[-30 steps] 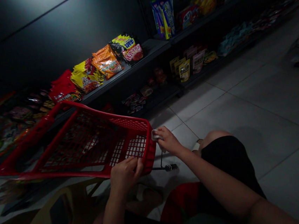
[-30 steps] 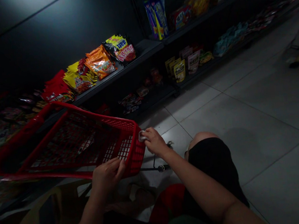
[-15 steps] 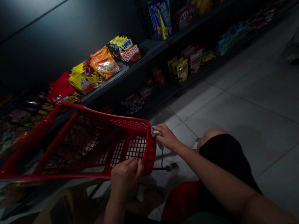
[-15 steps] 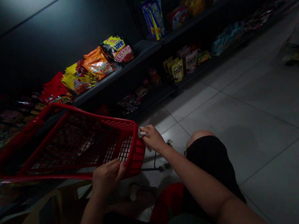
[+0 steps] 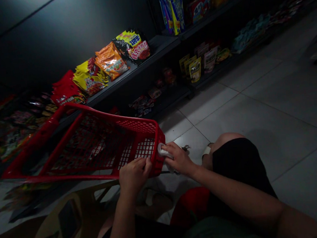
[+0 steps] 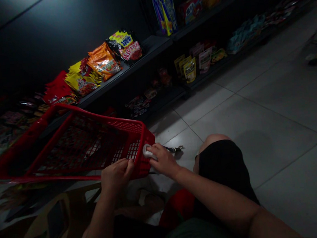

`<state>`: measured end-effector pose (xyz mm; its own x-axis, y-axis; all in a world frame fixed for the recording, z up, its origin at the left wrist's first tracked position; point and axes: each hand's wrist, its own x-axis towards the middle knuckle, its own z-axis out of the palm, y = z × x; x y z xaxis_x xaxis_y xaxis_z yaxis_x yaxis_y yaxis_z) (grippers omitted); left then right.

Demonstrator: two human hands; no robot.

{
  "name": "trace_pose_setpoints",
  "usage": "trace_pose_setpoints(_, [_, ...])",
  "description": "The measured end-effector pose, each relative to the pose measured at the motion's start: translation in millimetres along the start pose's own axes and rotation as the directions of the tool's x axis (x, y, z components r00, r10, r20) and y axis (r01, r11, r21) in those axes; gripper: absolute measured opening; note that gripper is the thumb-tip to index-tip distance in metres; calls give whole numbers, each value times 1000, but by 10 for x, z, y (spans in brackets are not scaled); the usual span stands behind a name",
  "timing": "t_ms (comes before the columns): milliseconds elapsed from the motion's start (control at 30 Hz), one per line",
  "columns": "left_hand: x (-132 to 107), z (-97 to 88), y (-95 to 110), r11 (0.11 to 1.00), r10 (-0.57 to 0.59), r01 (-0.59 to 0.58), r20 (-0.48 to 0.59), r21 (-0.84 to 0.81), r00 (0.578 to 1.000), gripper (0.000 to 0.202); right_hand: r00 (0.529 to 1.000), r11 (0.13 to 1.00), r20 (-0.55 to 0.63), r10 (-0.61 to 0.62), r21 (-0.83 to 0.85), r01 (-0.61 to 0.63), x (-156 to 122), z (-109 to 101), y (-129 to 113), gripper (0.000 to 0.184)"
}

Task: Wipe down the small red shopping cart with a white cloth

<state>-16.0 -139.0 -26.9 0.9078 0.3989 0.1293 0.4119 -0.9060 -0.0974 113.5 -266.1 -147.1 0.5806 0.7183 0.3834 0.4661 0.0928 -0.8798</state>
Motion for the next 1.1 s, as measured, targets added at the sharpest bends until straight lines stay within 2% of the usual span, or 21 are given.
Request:
trace_pose_setpoints(133, [4,9,-2,999,-29,29,5,13,1000,42,990,996,141,-11,-84,23,-194,54,-148,54])
trace_pose_setpoints(267, [-1,11,-24,1000,13,-13,-21,-3,1000,41,984,975,179,-14,-215,53,-94,2,-131,49])
trace_pose_setpoints(367, [14,8,-22,1000,-19,19,-19,-2,1000,40,987,984,159,35,-178,-6,-48,-11,-143,43])
trace_pose_setpoints(433, [24,8,-17,998,-70,70,-12,11,998,39,987,994,161,26,-113,-8,-64,0,-168,37])
trace_pose_setpoints(500, [31,15,-17,993,-114,115,-14,23,993,40,981,996,189,-34,-70,48,-95,14,-184,35])
trace_pose_setpoints(600, [42,30,-26,990,-140,141,-22,27,990,42,972,990,211,-106,-67,122,-149,42,-178,42])
trace_pose_setpoints(700, [68,38,-31,988,-149,150,-9,25,989,42,964,975,227,-137,-142,172,-221,99,-156,48])
trace_pose_setpoints(800, [90,38,-23,984,-177,177,10,37,984,42,928,937,311,-206,-211,278,-293,174,-154,45])
trace_pose_setpoints(867, [89,37,-13,982,-185,184,15,45,983,42,914,927,339,-222,-216,305,-315,214,-171,43])
trace_pose_setpoints(1100, [46,50,-11,984,-175,177,-56,23,983,42,959,986,243,-144,-45,159,-284,208,-203,44])
